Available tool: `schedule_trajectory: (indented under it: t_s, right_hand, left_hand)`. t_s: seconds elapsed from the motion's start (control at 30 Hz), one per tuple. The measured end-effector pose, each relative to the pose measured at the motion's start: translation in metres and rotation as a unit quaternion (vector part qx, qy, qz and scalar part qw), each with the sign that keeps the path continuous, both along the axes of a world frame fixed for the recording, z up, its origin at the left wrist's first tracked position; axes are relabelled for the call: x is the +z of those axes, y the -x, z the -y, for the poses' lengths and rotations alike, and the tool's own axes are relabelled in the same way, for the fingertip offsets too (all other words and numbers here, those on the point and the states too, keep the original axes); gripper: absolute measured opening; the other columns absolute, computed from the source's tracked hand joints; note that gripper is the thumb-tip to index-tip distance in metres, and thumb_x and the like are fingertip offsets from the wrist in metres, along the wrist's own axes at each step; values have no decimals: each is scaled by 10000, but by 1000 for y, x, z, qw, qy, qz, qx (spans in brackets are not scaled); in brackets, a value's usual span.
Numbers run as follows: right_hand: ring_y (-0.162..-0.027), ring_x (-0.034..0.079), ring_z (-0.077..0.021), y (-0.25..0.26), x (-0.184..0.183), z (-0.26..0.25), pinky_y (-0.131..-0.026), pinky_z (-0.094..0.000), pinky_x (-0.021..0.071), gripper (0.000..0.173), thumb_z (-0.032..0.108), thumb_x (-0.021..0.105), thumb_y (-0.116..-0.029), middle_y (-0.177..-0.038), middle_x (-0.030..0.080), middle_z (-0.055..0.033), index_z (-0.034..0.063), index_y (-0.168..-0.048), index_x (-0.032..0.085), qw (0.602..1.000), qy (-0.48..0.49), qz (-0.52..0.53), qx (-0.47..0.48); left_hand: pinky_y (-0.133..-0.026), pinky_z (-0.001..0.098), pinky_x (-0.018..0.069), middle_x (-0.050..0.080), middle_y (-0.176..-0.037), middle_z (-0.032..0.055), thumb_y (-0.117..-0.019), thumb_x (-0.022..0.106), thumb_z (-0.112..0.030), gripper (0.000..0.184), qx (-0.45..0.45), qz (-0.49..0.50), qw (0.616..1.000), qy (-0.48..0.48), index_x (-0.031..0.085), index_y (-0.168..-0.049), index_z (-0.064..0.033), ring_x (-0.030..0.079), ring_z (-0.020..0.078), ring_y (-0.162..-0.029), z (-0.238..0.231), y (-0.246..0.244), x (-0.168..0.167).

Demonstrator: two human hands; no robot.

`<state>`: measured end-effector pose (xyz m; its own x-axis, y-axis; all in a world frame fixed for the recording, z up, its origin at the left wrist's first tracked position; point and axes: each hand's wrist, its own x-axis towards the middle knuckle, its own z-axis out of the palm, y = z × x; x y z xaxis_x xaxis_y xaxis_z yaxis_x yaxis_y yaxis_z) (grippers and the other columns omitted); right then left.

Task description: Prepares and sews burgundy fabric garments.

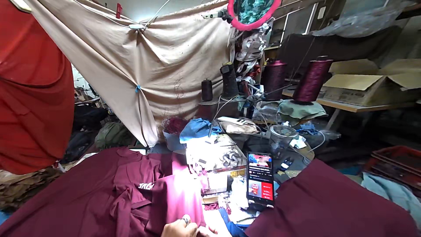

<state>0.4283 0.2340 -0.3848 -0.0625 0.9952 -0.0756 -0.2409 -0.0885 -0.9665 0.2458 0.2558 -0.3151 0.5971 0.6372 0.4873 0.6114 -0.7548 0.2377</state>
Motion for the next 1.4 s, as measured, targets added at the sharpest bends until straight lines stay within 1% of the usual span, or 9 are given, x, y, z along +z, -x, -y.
schedule_trajectory:
  t_s: [0.17,0.27,0.47,0.6,0.83,0.97,1.07,1.27,1.4]
  right_hand:
    - [-587,553,8,-6,13,-38,-595,-212,480,188,148,674,-959,-650,612,91,101,-779,697,997,-38,62,-33]
    - [-593,555,12,-6,20,-52,-597,-200,482,186,147,680,-946,-657,616,93,110,-764,697,995,-42,61,-62]
    - [-549,524,14,-4,24,-57,-565,-186,466,183,59,641,-940,-626,589,89,85,-764,682,994,-37,63,-76]
    - [-548,509,4,-7,32,-67,-546,-204,445,144,107,660,-962,-645,593,67,56,-841,719,992,-23,95,-81]
    - [-561,525,-2,-6,40,-66,-570,-220,457,188,147,703,-947,-636,600,65,71,-775,710,991,-23,99,-90]
    - [-564,547,-2,-7,32,-48,-578,-219,483,193,130,709,-936,-625,618,66,70,-752,710,994,-26,84,-67]
    - [-525,504,25,-4,31,-34,-520,-188,434,169,130,694,-945,-612,595,89,88,-782,708,997,-16,62,-47]
    - [-683,623,22,-1,38,-26,-680,-205,532,126,78,654,-931,-730,674,85,71,-822,716,997,-40,48,-54]
    - [-560,505,14,-7,34,-51,-571,-220,441,227,118,663,-935,-611,564,93,98,-709,671,989,-49,120,-76]
  left_hand:
    - [-583,431,600,712,-736,110,-877,684,-124,136,48,11,996,-69,794,-906,-50,725,265,-664,-36,-23,9]
    - [-853,494,593,772,-1005,168,-960,600,-109,245,82,-19,996,40,785,-1080,-4,754,333,-947,-32,-38,40]
    - [-808,531,587,759,-1005,187,-986,559,-188,290,114,-18,992,51,778,-1025,-1,744,363,-958,-43,-49,35]
    - [-1041,522,490,693,-1273,194,-1039,509,-241,360,168,-64,967,181,725,-1240,-34,648,360,-1216,-70,-67,59]
    - [-1026,554,484,718,-1146,174,-986,584,-482,475,94,-22,962,254,741,-1145,-64,660,330,-1151,-120,-30,67]
    - [-934,444,549,752,-1022,91,-977,633,-331,299,34,80,972,217,774,-1080,-88,706,201,-994,-105,-9,64]
    - [-883,522,575,764,-999,154,-955,647,-213,237,83,52,987,124,780,-1015,-27,740,315,-968,-58,-23,44]
    - [-906,574,531,753,-1031,229,-1027,528,-237,361,144,-40,975,166,771,-1040,30,720,418,-1013,-20,-46,45]
    - [-998,543,503,726,-1202,184,-1043,513,-291,379,179,-54,966,180,747,-1187,-31,677,367,-1157,-57,-61,52]
